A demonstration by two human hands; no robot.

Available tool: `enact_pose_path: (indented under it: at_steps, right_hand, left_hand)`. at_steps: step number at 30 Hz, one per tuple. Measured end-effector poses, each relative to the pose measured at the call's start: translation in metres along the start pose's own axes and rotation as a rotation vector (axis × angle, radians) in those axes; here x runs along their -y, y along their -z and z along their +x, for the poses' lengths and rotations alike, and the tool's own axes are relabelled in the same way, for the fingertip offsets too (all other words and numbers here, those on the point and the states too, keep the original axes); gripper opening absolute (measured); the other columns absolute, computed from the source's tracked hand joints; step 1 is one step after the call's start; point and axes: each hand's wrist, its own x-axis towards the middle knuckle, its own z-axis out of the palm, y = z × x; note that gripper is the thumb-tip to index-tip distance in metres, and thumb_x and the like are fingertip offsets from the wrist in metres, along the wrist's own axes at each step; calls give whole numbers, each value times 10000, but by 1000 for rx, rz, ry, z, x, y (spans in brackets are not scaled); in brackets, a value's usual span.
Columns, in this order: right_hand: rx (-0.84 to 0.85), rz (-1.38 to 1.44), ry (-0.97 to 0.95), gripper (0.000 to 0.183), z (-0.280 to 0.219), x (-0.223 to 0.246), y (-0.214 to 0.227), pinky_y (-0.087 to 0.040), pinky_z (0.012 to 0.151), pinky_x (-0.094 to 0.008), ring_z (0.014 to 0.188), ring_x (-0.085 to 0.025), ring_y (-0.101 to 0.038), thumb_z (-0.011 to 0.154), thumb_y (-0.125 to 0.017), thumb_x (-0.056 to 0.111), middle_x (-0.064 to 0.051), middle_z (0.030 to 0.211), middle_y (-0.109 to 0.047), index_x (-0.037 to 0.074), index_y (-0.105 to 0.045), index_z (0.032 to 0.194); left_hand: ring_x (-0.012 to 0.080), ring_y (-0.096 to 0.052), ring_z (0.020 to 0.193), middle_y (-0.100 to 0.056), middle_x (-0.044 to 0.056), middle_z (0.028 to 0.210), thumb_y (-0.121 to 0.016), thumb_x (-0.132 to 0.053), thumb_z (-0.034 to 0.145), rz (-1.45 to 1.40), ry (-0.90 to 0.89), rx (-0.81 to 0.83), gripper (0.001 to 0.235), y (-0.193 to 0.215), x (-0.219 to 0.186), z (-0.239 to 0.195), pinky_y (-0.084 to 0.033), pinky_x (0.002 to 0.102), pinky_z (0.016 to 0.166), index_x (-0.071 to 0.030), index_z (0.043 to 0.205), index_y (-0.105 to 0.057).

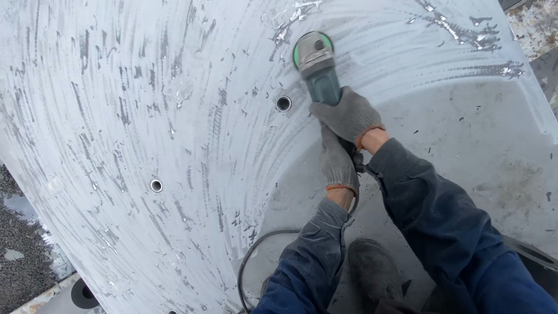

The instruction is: Using an angle grinder to sand and smooth the surface of a large metal plate.

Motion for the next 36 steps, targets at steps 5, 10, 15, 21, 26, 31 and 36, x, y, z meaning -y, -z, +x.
enact_pose_path:
  at_steps: [5, 10, 15, 21, 26, 31, 36]
  right_hand:
    - [36, -40, 63, 834, 6, -1, -16, -589, 722, -462, 822, -353, -723, 799, -706, 670, -238, 943, -718, -69, -623, 1177]
    - [-193, 197, -97, 757, 6, -47, 55, -589, 623, -400, 769, -281, -735, 861, -683, 613, -199, 924, -730, -97, -647, 1124]
    - [-269, 274, -169, 759, 7, -45, 59, -594, 595, -380, 734, -262, -734, 859, -690, 605, -173, 905, -722, -111, -638, 1106]
    - [19, -106, 78, 847, 19, 29, -22, -578, 697, -460, 795, -351, -720, 779, -722, 671, -233, 887, -705, -71, -612, 1170]
    - [-6, 10, 8, 819, 21, 1, 3, -599, 672, -438, 778, -317, -737, 808, -688, 673, -207, 897, -717, -69, -619, 1149]
    - [-212, 252, -143, 768, 30, -24, 45, -612, 587, -404, 714, -265, -742, 837, -677, 647, -167, 873, -720, -76, -639, 1094]
    - [-38, -59, 48, 799, 43, 7, 0, -584, 641, -461, 737, -327, -726, 817, -694, 695, -202, 856, -724, -51, -685, 1104]
  left_hand:
    - [115, -531, 485, -616, 34, 724, -458, -604, 994, -155, -9, -124, 641, 15, 32, 33, -444, 291, 401, 8, 1088, -626]
    - [116, -530, 427, -551, 22, 617, -425, -710, 937, 291, 87, 219, 753, -52, -34, 2, -430, 291, 331, 14, 1022, -611]
    - [112, -537, 451, -589, 48, 653, -454, -699, 940, 307, 108, 286, 765, -54, -32, 1, -451, 304, 353, 32, 1102, -610]
    - [113, -744, 710, -738, 28, 950, -448, -411, 1025, -595, -12, -148, 516, 13, 18, 47, -624, 275, 611, -18, 1347, -539]
    - [110, -536, 464, -615, 43, 746, -472, -635, 993, 23, -63, -20, 750, -6, 0, 37, -450, 309, 375, 44, 1293, -577]
    - [109, -557, 421, -604, 68, 664, -458, -643, 949, 373, 64, 228, 689, -47, -43, 21, -473, 299, 341, -9, 1186, -590]
    - [98, -512, 424, -597, 39, 660, -447, -602, 1009, -11, -31, -49, 633, -13, -14, 36, -423, 288, 353, -3, 1115, -624]
